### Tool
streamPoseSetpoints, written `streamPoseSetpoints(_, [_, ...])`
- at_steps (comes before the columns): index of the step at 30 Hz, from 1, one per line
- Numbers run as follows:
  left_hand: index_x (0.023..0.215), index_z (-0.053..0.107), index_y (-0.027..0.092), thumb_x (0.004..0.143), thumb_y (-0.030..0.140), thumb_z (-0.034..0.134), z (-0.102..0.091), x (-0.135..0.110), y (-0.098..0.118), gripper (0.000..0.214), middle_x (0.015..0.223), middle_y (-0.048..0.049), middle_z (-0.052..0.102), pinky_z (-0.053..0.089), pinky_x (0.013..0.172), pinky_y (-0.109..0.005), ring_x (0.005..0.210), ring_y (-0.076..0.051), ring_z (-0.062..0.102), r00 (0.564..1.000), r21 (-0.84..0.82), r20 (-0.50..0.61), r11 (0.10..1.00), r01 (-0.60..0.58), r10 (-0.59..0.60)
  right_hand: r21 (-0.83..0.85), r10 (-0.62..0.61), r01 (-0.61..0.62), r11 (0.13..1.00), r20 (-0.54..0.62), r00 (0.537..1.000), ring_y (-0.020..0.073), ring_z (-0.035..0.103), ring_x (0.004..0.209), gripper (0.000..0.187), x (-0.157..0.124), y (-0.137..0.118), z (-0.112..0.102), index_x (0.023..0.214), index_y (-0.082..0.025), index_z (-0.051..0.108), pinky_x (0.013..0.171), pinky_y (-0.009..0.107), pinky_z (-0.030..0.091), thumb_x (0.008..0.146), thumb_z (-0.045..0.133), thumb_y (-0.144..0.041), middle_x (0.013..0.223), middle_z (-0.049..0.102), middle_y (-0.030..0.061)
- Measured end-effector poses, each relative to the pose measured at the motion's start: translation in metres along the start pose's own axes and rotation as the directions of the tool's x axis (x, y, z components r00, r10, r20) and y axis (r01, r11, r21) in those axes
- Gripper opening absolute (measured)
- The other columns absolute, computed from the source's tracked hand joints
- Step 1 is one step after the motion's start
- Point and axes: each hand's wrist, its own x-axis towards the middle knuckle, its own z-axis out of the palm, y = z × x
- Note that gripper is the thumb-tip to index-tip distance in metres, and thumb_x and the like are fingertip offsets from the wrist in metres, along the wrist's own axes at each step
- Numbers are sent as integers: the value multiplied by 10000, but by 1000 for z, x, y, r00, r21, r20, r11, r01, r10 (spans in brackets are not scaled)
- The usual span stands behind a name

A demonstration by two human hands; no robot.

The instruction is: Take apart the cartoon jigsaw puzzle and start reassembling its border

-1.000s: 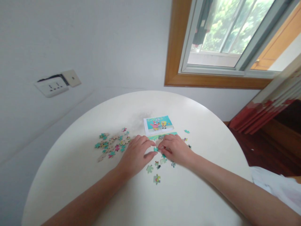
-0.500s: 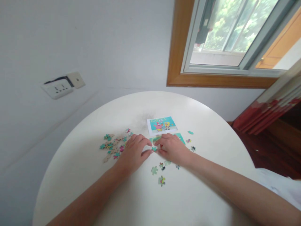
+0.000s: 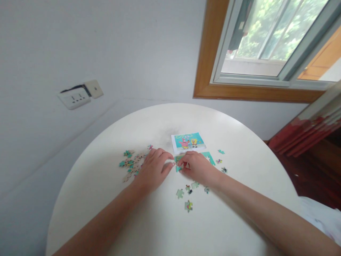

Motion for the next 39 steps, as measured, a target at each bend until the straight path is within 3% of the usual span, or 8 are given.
streamPoseSetpoints(4, [1081, 624, 218, 917, 171, 407, 0, 1, 2, 275, 965, -57, 559, 361, 995, -471, 979, -230, 492, 1000, 13, -6, 1000, -4, 4, 8, -24, 24, 1000, -33, 999, 165, 568, 851, 248, 4, 2, 4, 931, -219, 711, 808, 286, 397, 751, 602, -89, 883, 641, 35])
streamPoseSetpoints(14, [1072, 655, 218, 918, 148, 391, 4, 0, 2, 314, 937, -66, 554, 397, 937, -455, 930, -229, 475, 1000, 2, -9, 1000, -24, 24, -75, 22, -26, 997, -49, 999, 192, 573, 930, 202, 10, -3, 2, 940, -220, 705, 820, 314, 384, 805, 586, -129, 929, 635, 52])
streamPoseSetpoints(22, [1070, 647, 209, 918, 128, 390, 2, 1, 3, 309, 937, -67, 550, 394, 910, -428, 936, -235, 467, 1000, -7, 11, 1000, -25, 25, -65, -14, 9, 998, -65, 998, 197, 566, 1000, 249, 8, 0, -2, 1027, -223, 679, 841, 308, 379, 809, 602, -132, 978, 631, 50])
streamPoseSetpoints(31, [1069, 644, 208, 914, 121, 396, 3, 1, 3, 306, 942, -62, 547, 398, 920, -427, 955, -233, 480, 1000, -18, 14, 1000, -13, 13, -262, -167, 151, 953, -40, 985, 196, 519, 949, 189, -2, 3, -9, 953, -281, 729, 783, 330, 290, 895, 571, -197, 897, 607, 40])
streamPoseSetpoints(39, [1031, 652, 227, 900, 178, 484, 7, 4, 1, 219, 937, -43, 545, 367, 964, -437, 953, -225, 490, 1000, 13, 0, 1000, -1, 1, -300, -376, 344, 890, -53, 925, 183, 494, 911, 203, -1, 22, -10, 979, -298, 735, 780, 326, 266, 909, 561, -220, 908, 612, 44])
